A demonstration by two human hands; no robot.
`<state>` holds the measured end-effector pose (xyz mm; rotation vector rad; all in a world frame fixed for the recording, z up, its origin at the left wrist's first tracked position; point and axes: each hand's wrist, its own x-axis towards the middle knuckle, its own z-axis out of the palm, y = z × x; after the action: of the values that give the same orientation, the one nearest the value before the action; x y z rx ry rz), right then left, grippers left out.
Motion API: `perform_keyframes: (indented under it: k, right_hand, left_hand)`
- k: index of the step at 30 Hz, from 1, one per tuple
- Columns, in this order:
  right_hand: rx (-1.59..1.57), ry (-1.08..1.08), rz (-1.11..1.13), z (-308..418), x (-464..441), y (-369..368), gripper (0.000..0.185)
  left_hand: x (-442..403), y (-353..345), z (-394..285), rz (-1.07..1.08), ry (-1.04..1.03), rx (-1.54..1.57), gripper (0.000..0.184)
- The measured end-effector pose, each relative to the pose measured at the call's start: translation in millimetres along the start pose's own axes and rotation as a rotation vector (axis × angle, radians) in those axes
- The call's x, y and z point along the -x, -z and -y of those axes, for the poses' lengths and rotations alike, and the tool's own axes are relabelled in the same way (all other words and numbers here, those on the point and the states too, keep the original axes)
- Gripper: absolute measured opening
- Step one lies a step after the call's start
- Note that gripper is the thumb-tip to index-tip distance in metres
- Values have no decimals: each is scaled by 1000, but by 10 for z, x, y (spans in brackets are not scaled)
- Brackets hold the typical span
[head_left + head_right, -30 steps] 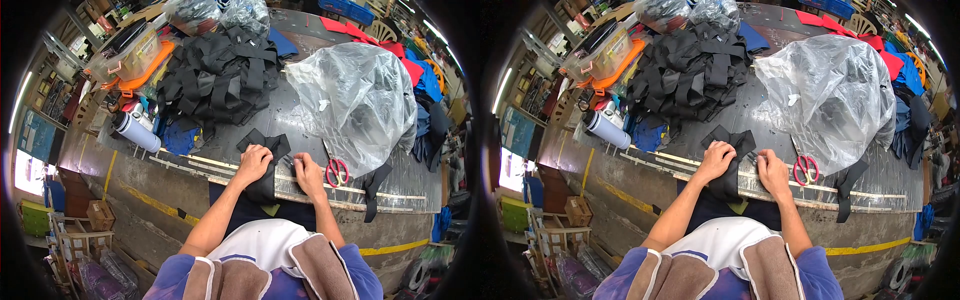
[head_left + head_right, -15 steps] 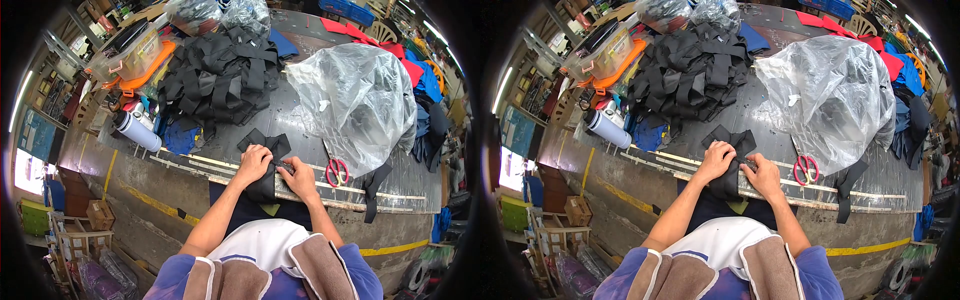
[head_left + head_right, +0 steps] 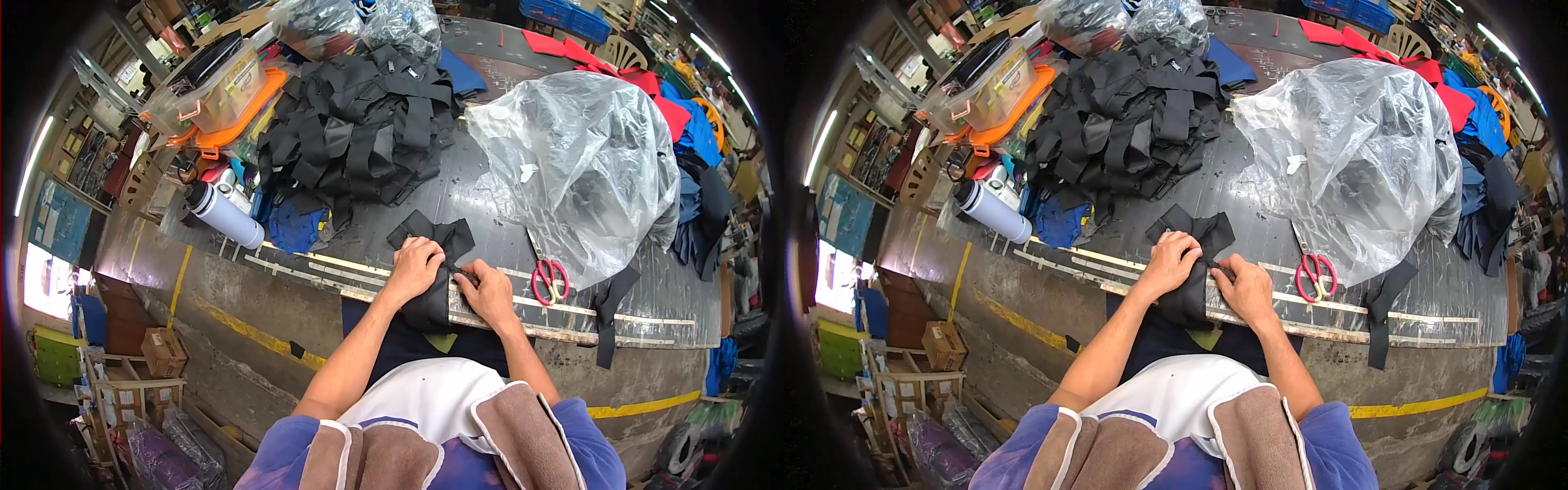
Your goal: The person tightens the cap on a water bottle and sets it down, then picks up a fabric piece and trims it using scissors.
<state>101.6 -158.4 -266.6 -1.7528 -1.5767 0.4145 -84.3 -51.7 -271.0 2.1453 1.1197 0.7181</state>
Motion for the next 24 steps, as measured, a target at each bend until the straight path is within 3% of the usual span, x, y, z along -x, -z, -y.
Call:
perform_keyframes:
  k: [12,18,24]
  right_hand:
    - [-47,-79,-47,75,11,55,29]
    - [-59,-156,-102,-6,36,83,31]
    - [-216,-243,-196,12,12,94,29]
  left_hand:
    - [-3,19,-43,22,7,5,16]
    - [100,48,-253,16,-67,-148,29]
    - [55,-53,-86,-6,-46,-102,39]
